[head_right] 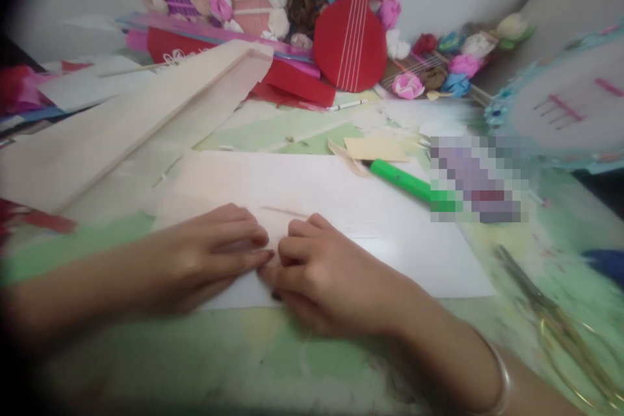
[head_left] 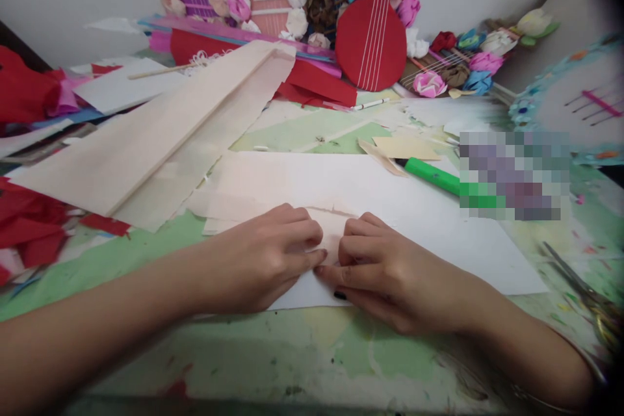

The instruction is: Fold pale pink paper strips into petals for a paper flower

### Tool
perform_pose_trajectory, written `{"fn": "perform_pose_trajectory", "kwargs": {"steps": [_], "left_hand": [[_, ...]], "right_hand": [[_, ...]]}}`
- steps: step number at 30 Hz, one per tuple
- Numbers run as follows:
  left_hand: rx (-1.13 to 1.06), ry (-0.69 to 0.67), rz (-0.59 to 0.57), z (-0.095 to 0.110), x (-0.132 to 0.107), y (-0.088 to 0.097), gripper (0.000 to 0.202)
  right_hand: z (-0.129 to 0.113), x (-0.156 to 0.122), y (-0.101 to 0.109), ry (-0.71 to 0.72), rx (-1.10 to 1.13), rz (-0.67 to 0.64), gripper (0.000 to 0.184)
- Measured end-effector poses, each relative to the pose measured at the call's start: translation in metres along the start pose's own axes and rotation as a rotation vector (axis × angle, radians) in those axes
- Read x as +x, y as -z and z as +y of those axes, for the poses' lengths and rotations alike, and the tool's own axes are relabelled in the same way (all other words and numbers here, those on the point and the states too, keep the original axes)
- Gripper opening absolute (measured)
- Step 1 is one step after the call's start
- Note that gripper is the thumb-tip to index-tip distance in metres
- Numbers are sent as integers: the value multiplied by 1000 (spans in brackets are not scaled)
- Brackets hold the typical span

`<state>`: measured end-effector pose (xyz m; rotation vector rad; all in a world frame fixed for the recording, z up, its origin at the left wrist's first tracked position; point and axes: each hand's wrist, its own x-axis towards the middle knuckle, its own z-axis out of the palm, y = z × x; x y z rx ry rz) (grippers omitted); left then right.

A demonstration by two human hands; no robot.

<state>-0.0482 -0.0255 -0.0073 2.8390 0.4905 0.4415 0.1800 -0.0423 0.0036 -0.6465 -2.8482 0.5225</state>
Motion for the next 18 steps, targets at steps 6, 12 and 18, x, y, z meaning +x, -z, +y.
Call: {"fn": "perform_pose_trajectory", "kwargs": {"steps": [6, 12, 18], "left_hand": [[-297, 188, 191, -1, 3, -6, 21], [-338, 270, 167, -5, 6, -10, 14], [-272, 325, 80, -9, 6, -6, 20]], "right_hand": [[0, 0, 1, -3, 8, -9, 19], [0, 1, 1, -9, 19, -25, 20], [1, 0, 0, -13, 18, -24, 19]]}}
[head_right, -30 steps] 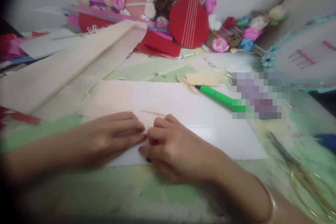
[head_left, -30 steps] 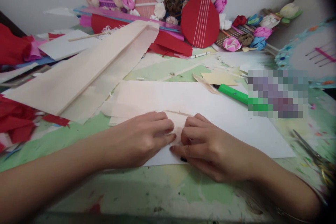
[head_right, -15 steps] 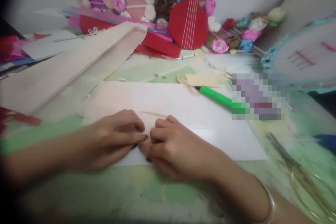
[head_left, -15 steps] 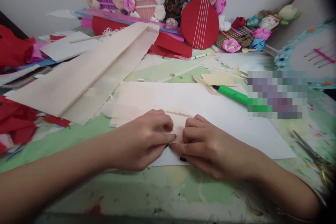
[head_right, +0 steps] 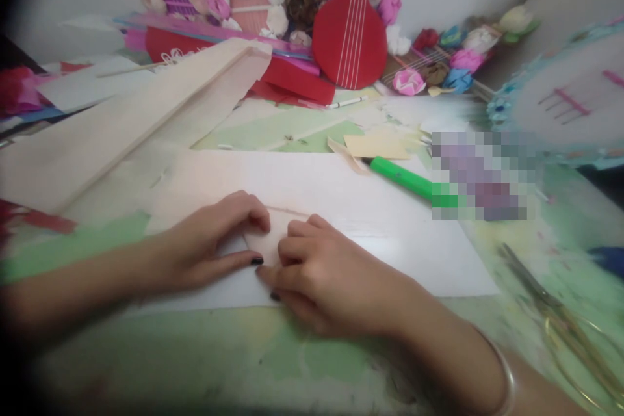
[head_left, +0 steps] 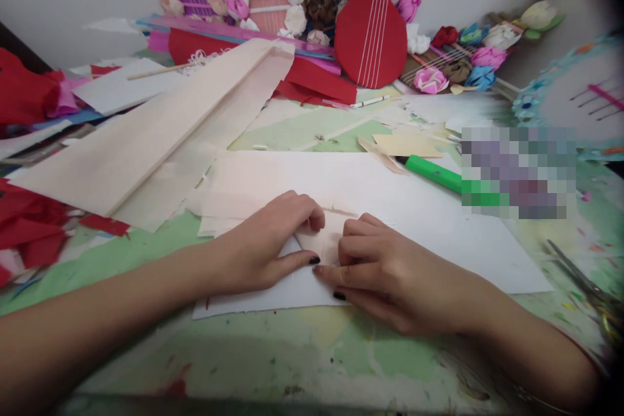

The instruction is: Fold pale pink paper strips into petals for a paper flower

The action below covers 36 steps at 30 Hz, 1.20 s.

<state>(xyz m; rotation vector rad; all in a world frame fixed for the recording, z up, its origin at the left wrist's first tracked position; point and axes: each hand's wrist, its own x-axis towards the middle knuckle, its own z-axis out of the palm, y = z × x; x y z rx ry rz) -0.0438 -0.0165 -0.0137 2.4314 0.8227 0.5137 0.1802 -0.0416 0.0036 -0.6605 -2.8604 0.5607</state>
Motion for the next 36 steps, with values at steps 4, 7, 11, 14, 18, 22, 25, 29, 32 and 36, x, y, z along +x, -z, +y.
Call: {"fn": "perform_pose_trajectory", "kwargs": {"steps": [4, 7, 11, 14, 18, 22, 25, 29, 32, 36], "left_hand": [[25, 25, -11, -4, 2, 4, 17], [47, 53, 4, -7, 3, 7, 14], [59, 48, -6, -11, 4, 10, 14], [78, 29, -25, -11, 5, 10, 10], [63, 6, -53, -12, 6, 11, 7], [66, 22, -33, -15, 8, 13, 14], [80, 47, 9, -17, 8, 14, 18], [40, 79, 56, -17, 5, 15, 17], [32, 74, 23, -14, 5, 15, 8], [110, 11, -66, -8, 6, 13, 10]], "right_hand": [[0, 0, 0, 3, -5, 2, 21], [-1, -1, -1, 3, -4, -2, 22], [-1, -1, 0, 2, 4, -1, 22], [-1, 0, 0, 5, 6, 3, 21], [-2, 0, 0, 2, 5, 1, 19], [-2, 0, 0, 5, -5, 0, 19], [-1, 0, 0, 7, -6, 17, 19], [1, 1, -2, 9, 51, 96, 19], [1, 2, -5, 23, 121, 183, 19], [-2, 4, -10, -16, 151, 238, 21]]}}
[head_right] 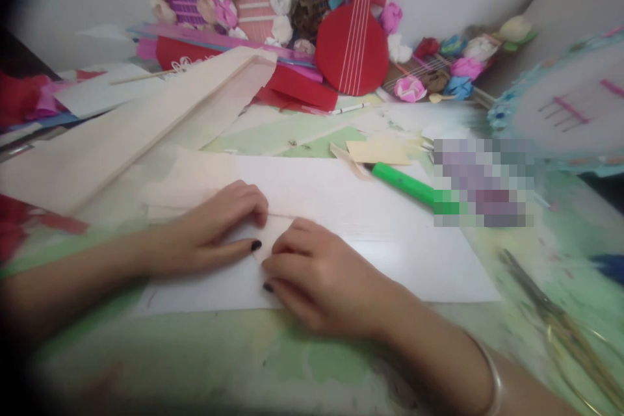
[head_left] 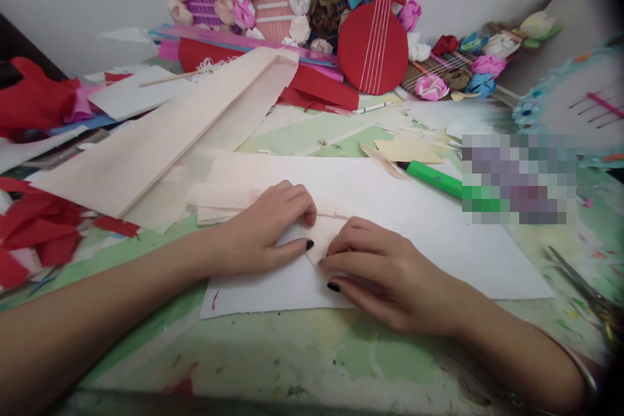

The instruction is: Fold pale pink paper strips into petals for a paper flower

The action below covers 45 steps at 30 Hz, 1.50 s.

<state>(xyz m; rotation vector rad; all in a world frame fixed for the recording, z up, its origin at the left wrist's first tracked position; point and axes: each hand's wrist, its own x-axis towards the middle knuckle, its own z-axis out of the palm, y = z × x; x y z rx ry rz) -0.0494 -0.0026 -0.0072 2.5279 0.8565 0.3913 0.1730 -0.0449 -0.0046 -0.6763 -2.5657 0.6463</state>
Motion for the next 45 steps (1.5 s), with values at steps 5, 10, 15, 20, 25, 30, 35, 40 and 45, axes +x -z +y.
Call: {"fn": "perform_pose_trajectory", "kwargs": {"steps": [5, 10, 15, 20, 25, 30, 35, 40, 45], "left_hand": [[101, 3, -41, 4, 1, -1, 9], [95, -17, -49, 3, 0, 0, 10], [107, -7, -61, 3, 0, 1, 11], [103, 1, -71, 4, 0, 1, 13], [69, -1, -70, 2, 1, 1, 13], [5, -18, -93, 0, 1, 6, 13], [-59, -31, -103, -6, 0, 10, 16], [-48, -98, 48, -12, 0, 6, 25], [150, -296, 18, -14, -1, 1, 45]], "right_hand": [[-7, 3, -6, -45, -200, -16, 21], [-10, 5, -8, -11, -320, -20, 24], [-14, 4, -11, 46, -383, 6, 24], [-19, 4, -9, 41, -327, 25, 28], [-20, 3, -8, 9, -274, 23, 30], [-20, 2, -9, 18, -285, 15, 30], [-19, 2, -8, 16, -288, 18, 32], [-12, -2, -2, 27, -253, 9, 32], [-2, -4, 10, 16, -219, -7, 31]]}}
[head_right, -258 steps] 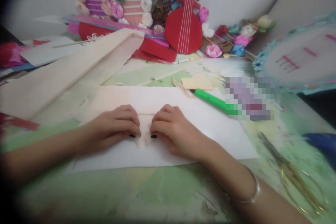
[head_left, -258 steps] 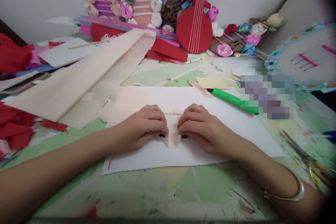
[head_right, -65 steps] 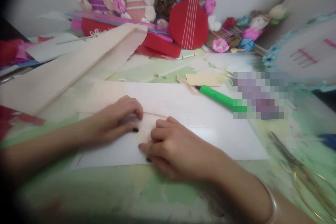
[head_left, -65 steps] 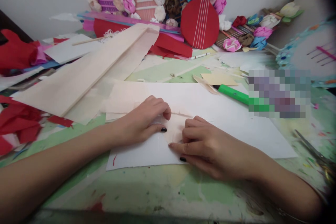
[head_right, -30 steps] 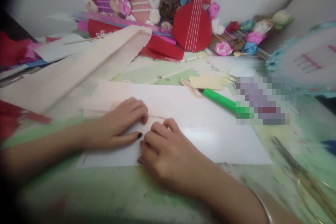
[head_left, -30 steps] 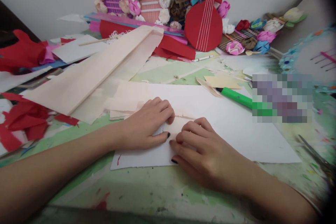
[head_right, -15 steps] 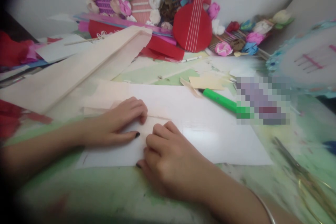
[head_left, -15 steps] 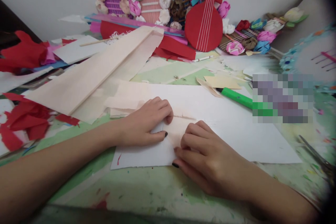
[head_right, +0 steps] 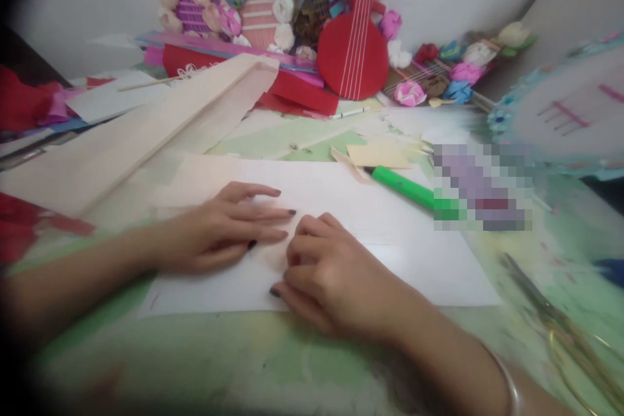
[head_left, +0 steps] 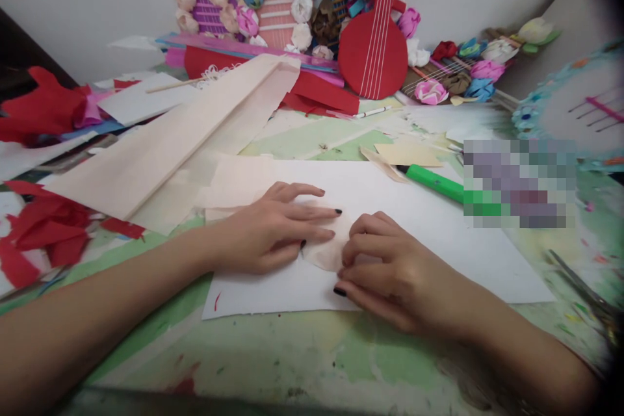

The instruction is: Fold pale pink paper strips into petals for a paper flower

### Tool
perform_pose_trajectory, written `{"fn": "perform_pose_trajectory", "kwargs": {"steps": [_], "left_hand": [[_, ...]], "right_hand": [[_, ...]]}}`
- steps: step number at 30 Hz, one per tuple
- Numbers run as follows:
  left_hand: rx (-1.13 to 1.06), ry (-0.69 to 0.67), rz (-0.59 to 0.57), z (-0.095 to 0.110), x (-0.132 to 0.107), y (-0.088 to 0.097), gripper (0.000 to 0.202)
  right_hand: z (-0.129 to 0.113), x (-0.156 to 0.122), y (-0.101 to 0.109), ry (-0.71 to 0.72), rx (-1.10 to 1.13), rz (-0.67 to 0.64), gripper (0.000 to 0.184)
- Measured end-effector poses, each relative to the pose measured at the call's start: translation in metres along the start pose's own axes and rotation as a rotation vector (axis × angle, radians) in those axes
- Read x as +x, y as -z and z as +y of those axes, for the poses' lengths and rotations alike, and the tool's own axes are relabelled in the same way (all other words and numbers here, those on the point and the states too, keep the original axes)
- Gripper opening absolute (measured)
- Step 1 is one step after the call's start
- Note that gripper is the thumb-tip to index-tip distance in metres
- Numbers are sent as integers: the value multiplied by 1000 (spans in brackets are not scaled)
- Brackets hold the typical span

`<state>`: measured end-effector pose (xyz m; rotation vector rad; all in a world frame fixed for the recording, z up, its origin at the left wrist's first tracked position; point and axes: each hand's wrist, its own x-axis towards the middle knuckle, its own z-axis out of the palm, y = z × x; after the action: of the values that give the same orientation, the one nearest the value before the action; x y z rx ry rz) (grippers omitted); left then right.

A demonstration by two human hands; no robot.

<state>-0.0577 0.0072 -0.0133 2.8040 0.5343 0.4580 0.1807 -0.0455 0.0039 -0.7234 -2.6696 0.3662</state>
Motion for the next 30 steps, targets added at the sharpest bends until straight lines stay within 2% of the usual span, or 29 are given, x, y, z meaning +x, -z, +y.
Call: {"fn": "perform_pose_trajectory", "kwargs": {"steps": [2, 5, 12, 16, 19, 24, 27, 30], "left_hand": [[80, -43, -48, 0, -1, 0, 45], [142, -37, -34, -1, -2, 1, 43], [136, -12, -29, -4, -3, 2, 43], [126, -10, -6, -4, -4, 1, 42], [113, -16, 11, -2, -5, 1, 43], [202, -3, 97, 2, -3, -5, 47], [243, -6, 182, 3, -2, -9, 46], [275, 18, 301, 4, -2, -11, 41]], "right_hand": [[4, 0, 4, -9, -10, -17, 33], [8, -2, 11, -24, -19, -63, 36], [17, -4, 24, -27, 2, -144, 36], [22, -5, 26, -14, 16, -87, 35], [24, -5, 22, -21, 29, -6, 24], [22, -4, 9, -57, 54, 27, 13], [19, -3, 2, -100, 53, 56, 18], [18, -3, -1, -156, 13, 140, 25]]}}
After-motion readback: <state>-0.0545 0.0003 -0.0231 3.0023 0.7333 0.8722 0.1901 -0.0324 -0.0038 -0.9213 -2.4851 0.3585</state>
